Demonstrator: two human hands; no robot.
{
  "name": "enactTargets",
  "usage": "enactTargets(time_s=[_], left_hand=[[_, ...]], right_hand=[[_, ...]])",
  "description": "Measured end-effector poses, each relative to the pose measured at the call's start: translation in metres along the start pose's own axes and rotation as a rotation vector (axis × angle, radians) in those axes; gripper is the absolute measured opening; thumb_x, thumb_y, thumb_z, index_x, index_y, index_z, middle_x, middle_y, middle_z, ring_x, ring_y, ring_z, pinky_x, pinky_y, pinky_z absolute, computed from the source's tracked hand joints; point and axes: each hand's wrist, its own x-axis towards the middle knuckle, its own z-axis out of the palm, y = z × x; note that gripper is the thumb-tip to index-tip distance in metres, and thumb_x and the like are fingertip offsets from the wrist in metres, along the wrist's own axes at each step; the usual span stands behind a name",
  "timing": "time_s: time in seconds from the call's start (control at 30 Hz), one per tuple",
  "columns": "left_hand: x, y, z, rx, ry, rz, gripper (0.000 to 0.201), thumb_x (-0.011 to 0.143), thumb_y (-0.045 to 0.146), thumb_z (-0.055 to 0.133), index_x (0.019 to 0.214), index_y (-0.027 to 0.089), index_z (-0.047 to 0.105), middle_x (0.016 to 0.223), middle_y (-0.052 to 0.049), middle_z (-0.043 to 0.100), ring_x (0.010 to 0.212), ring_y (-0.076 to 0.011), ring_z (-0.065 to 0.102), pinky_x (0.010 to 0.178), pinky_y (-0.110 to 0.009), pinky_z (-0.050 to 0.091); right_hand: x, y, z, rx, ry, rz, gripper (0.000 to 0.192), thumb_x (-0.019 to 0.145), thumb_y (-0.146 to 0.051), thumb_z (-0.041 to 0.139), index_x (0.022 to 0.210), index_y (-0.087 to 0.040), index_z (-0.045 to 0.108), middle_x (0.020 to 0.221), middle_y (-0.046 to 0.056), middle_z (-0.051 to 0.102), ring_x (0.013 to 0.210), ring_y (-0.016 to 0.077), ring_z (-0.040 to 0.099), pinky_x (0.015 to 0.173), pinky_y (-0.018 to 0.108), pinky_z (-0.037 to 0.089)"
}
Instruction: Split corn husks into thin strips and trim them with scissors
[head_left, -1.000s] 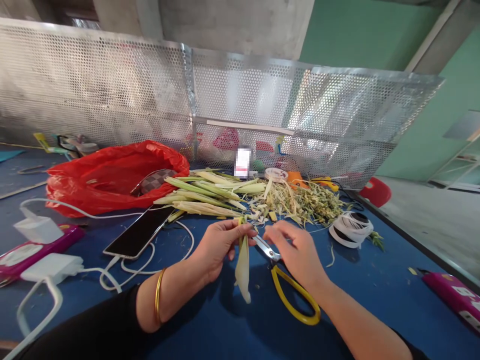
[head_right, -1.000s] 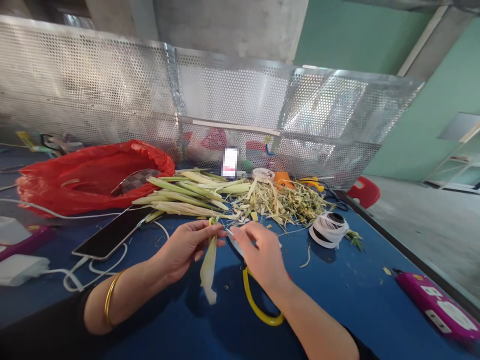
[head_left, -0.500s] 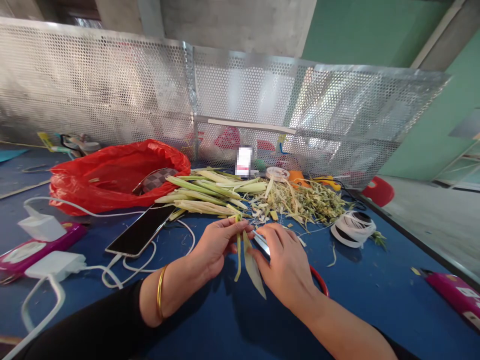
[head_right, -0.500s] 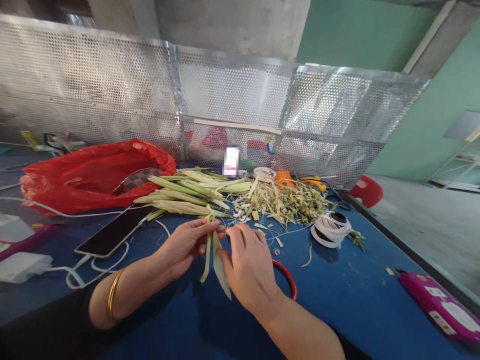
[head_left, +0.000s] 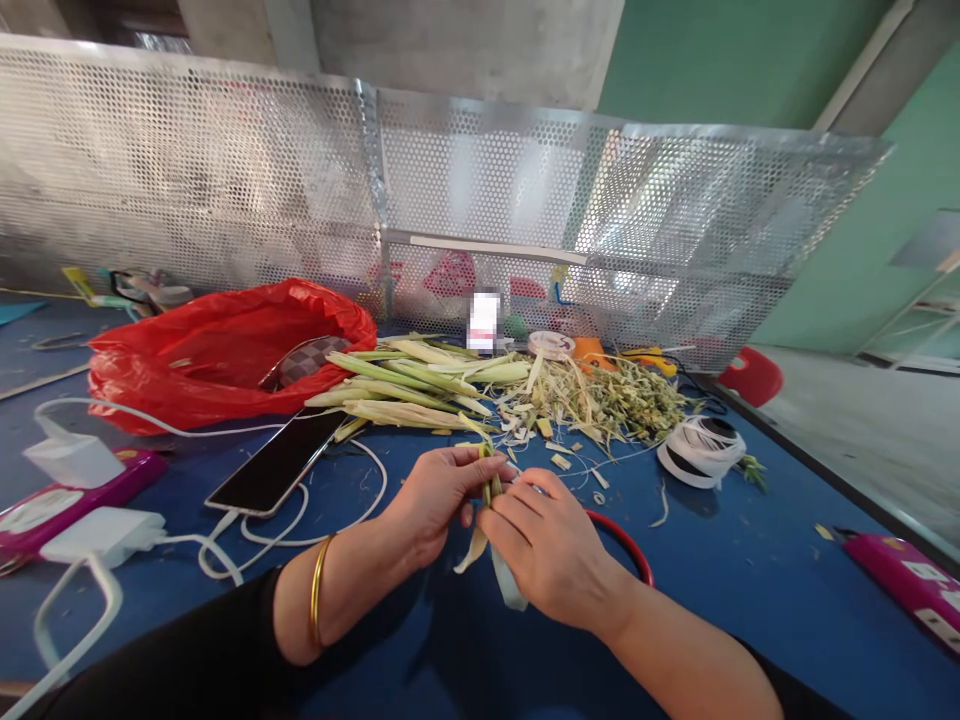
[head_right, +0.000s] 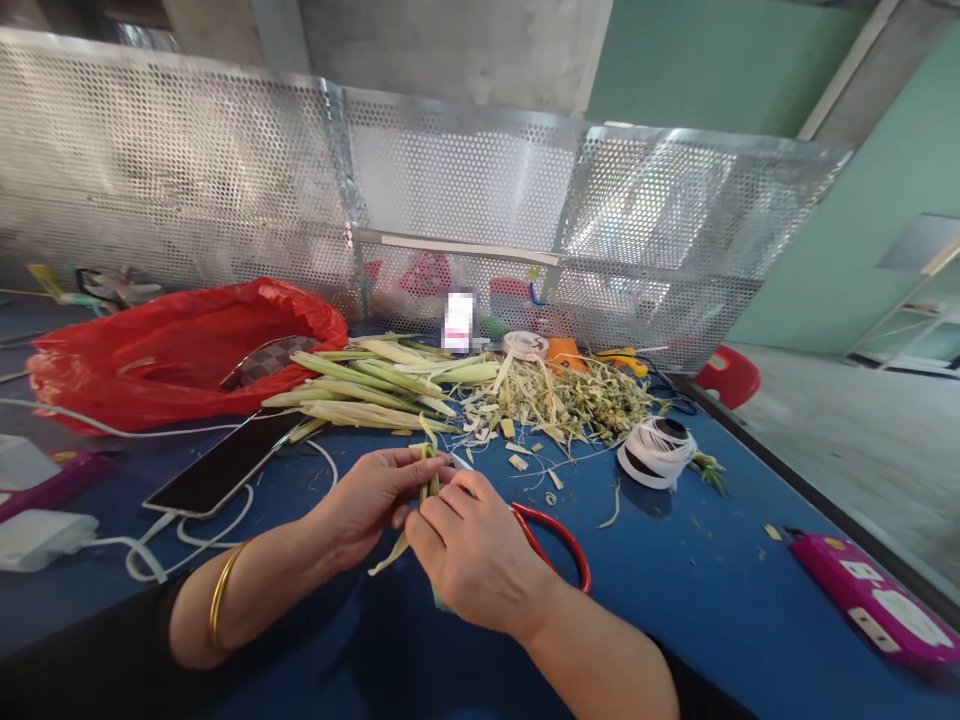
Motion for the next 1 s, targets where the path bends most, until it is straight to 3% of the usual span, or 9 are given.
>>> enactTargets(time_s=[0.4, 0.53, 0.67, 0.8, 1.0], left_hand=[[0.000, 0.003, -0.002, 0.046, 0.039, -0.030, 0.015, 0.076, 0.024, 0.067, 0.077, 0.010, 0.071, 0.078, -0.011, 0.072, 0.049, -0.0069, 0.058, 0.031, -0.012, 0.028], [0.001, 0.007, -0.004, 0.021, 0.070, -0.029, 0.015, 0.078, 0.023, 0.065, 0.083, 0.009, 0.070, 0.086, -0.014, 0.072, 0.070, -0.0153, 0.068, 0.032, -0.011, 0.030], [-0.001, 0.013, -0.004, -0.034, -0.042, -0.018, 0.016, 0.081, 0.020, 0.061, 0.089, 0.008, 0.069, 0.097, -0.017, 0.071, 0.084, -0.0203, 0.069, 0.034, -0.012, 0.035], [-0.002, 0.014, -0.004, -0.042, -0.073, -0.003, 0.016, 0.083, 0.017, 0.057, 0.091, 0.008, 0.068, 0.089, -0.016, 0.072, 0.080, -0.0184, 0.069, 0.034, -0.011, 0.034], [-0.001, 0.008, -0.002, -0.028, -0.051, -0.026, 0.013, 0.082, 0.015, 0.058, 0.088, 0.009, 0.067, 0.092, -0.016, 0.072, 0.077, -0.0176, 0.070, 0.033, -0.010, 0.033]], right_hand=[[0.002, -0.005, -0.013, 0.067, 0.032, -0.239, 0.023, 0.090, -0.010, 0.043, 0.081, -0.011, 0.064, 0.067, 0.003, 0.058, 0.062, 0.0146, 0.046, 0.068, 0.033, 0.037], [0.001, -0.007, -0.010, 0.089, 0.034, -0.151, 0.023, 0.090, -0.010, 0.041, 0.086, -0.011, 0.064, 0.071, 0.004, 0.060, 0.066, 0.0151, 0.049, 0.069, 0.033, 0.037], [-0.001, -0.006, -0.010, 0.082, 0.075, -0.044, 0.022, 0.090, -0.009, 0.041, 0.088, -0.011, 0.062, 0.069, 0.004, 0.060, 0.066, 0.0147, 0.049, 0.070, 0.033, 0.037], [-0.001, -0.006, -0.011, 0.103, 0.073, -0.066, 0.022, 0.090, -0.009, 0.041, 0.089, -0.011, 0.063, 0.071, 0.004, 0.062, 0.067, 0.0151, 0.050, 0.070, 0.034, 0.038], [0.001, -0.009, -0.011, 0.123, -0.006, -0.251, 0.021, 0.090, -0.010, 0.043, 0.083, -0.011, 0.063, 0.070, 0.004, 0.061, 0.064, 0.0155, 0.050, 0.069, 0.034, 0.037]])
